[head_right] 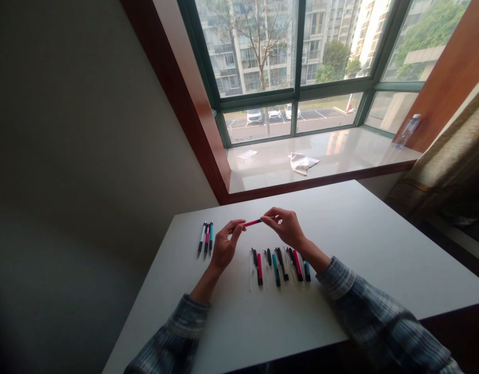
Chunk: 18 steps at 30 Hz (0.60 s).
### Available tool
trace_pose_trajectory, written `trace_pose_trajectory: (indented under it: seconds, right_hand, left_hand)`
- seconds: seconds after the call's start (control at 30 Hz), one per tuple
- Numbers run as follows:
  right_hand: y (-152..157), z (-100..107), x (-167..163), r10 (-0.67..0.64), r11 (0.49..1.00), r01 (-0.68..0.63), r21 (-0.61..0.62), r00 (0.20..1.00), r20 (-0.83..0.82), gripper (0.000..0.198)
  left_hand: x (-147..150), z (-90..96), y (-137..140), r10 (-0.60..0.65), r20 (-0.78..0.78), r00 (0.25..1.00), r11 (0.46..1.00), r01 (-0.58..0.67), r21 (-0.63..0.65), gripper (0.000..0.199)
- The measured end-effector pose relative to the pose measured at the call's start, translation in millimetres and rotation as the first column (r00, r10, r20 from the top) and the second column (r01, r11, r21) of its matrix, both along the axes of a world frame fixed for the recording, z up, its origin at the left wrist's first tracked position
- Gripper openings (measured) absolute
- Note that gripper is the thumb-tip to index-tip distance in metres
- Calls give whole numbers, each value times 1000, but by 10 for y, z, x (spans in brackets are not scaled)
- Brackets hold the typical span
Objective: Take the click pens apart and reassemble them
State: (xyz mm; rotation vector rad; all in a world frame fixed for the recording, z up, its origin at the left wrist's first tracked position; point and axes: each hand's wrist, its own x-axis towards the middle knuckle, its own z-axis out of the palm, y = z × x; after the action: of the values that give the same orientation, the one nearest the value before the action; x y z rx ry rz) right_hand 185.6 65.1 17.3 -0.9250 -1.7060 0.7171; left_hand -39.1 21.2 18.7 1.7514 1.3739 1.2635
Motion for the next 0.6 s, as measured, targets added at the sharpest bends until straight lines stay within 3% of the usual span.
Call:
trace_pose_trajectory:
  seconds: [0.1,0.3,0.5,0.6]
  right_hand:
    - [17,16,13,44,998,-49,-50,995,-94,33]
    - [53,-11,25,72,984,-96,-152,984,-160,38]
    - [41,-25,16,104,927,-231,-296,916,-387,53]
    - [25,-2,10,136,931,-255,-262,906,-400,39]
  left_hand:
    - [3,-9,2,-69,18,997,997,69,-40,36]
    - [0,-37,8,-37,-53,998,999,38,31,32]
    - [-21,-54,30,-54,43,998,998,53,20,35]
    - [-43,-54,44,-64,43,997,997,62,34,32]
